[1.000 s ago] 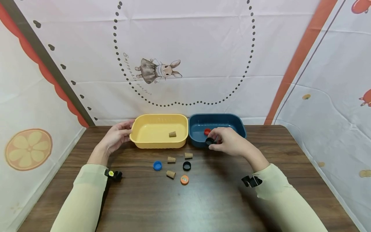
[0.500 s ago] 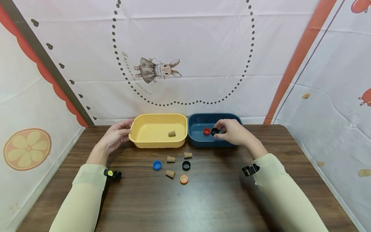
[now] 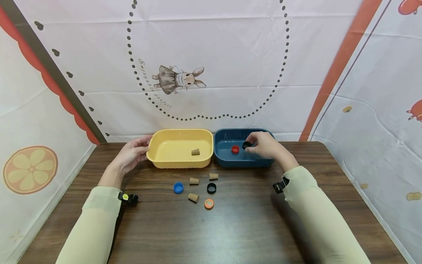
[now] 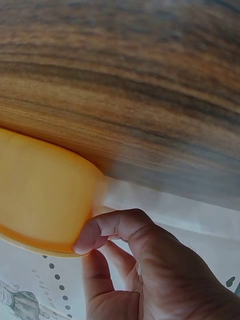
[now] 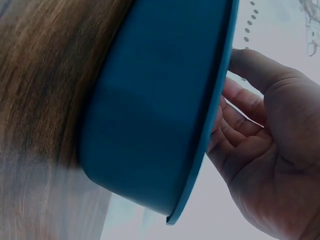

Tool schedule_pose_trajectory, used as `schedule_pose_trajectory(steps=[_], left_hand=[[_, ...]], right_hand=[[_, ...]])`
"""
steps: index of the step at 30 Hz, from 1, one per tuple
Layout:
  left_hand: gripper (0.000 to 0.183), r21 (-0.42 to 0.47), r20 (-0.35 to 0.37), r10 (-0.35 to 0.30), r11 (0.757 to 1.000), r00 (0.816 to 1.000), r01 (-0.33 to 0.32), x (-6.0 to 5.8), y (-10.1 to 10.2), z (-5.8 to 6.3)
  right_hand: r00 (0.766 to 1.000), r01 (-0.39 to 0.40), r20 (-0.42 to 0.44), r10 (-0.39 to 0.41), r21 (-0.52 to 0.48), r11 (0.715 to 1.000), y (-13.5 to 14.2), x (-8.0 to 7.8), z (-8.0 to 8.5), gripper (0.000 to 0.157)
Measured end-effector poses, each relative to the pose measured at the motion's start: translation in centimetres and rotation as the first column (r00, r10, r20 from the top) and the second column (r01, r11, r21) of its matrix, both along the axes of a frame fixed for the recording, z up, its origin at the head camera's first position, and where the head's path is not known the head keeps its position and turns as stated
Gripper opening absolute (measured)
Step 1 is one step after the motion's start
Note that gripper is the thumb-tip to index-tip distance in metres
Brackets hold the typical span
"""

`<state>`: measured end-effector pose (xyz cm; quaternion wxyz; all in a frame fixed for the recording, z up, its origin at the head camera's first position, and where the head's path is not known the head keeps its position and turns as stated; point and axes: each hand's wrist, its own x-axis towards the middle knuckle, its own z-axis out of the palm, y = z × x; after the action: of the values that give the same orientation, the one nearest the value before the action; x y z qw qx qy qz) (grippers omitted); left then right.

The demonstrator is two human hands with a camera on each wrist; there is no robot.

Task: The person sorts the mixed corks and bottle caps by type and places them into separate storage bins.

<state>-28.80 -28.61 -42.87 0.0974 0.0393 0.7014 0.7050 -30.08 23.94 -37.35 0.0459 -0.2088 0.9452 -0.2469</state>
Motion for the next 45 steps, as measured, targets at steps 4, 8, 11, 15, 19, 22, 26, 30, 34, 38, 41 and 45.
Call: schedule_pose_trajectory(steps=[4, 8, 11, 15, 19, 22, 26, 30, 34, 38, 41, 45], left_hand=[[0.058, 0.0, 0.003, 0.0, 1.0, 1.0, 0.0, 0.0, 0.0, 0.0], [0.058, 0.0, 0.004, 0.002, 1.0, 1.0, -0.002, 0.0, 0.0, 0.0], [0.058, -0.003, 0.003, 0.005, 1.0, 1.0, -0.005, 0.1, -0.1, 0.0], [0.058, -0.004, 0.005, 0.002, 1.0, 1.0, -0.002, 0.1, 0.0, 0.1], [0.058, -0.006, 0.01, 0.002, 1.0, 1.0, -0.002, 0.1, -0.1, 0.0], [0.058, -0.009, 0.012, 0.003, 1.0, 1.0, -0.003, 0.0, 0.0, 0.1], [0.058, -0.012, 0.011, 0.005, 1.0, 1.0, -0.005, 0.0, 0.0, 0.2], [0.058, -0.013, 0.01, 0.009, 1.0, 1.0, -0.009, 0.1, 0.1, 0.2], [0.058, -0.015, 0.01, 0.011, 1.0, 1.0, -0.011, 0.2, 0.1, 0.3], [0.058, -0.016, 0.009, 0.011, 1.0, 1.0, -0.011, 0.1, 0.0, 0.2], [0.058, -0.013, 0.009, 0.009, 1.0, 1.0, -0.009, 0.1, 0.0, 0.2], [0.058, -0.014, 0.009, 0.01, 1.0, 1.0, -0.01, 0.2, 0.0, 0.2]], right_hand=[[1.0, 0.011, 0.012, -0.011, 0.006, 1.0, 0.0, -0.7, -0.3, 0.032], [1.0, 0.016, 0.022, -0.017, 0.018, 1.0, -0.2, -1.5, -0.5, 0.032], [0.999, 0.015, 0.039, -0.016, 0.033, 0.999, -0.3, -2.0, -0.7, 0.033], [0.999, 0.017, 0.05, -0.019, 0.053, 0.998, -0.5, -2.6, -1.0, 0.034], [0.999, 0.009, 0.051, -0.013, 0.065, 0.998, -0.6, -3.1, -1.3, 0.034], [0.998, 0.007, 0.063, -0.012, 0.076, 0.997, -0.6, -3.2, -1.4, 0.036], [0.997, 0.014, 0.073, -0.02, 0.084, 0.996, -0.6, -3.2, -1.3, 0.039], [0.997, 0.019, 0.067, -0.025, 0.08, 0.997, -0.7, -3.1, -1.2, 0.04], [0.998, 0.017, 0.056, -0.02, 0.064, 0.998, -0.9, -2.6, -0.8, 0.041], [0.999, 0.006, 0.041, -0.008, 0.04, 0.999, -1.0, -2.0, -0.3, 0.041], [1.0, -0.001, 0.025, 0.001, 0.025, 1.0, -1.2, -1.3, 0.1, 0.041], [1.0, -0.015, -0.001, 0.015, -0.006, 1.0, -1.5, -0.2, 0.7, 0.041]])
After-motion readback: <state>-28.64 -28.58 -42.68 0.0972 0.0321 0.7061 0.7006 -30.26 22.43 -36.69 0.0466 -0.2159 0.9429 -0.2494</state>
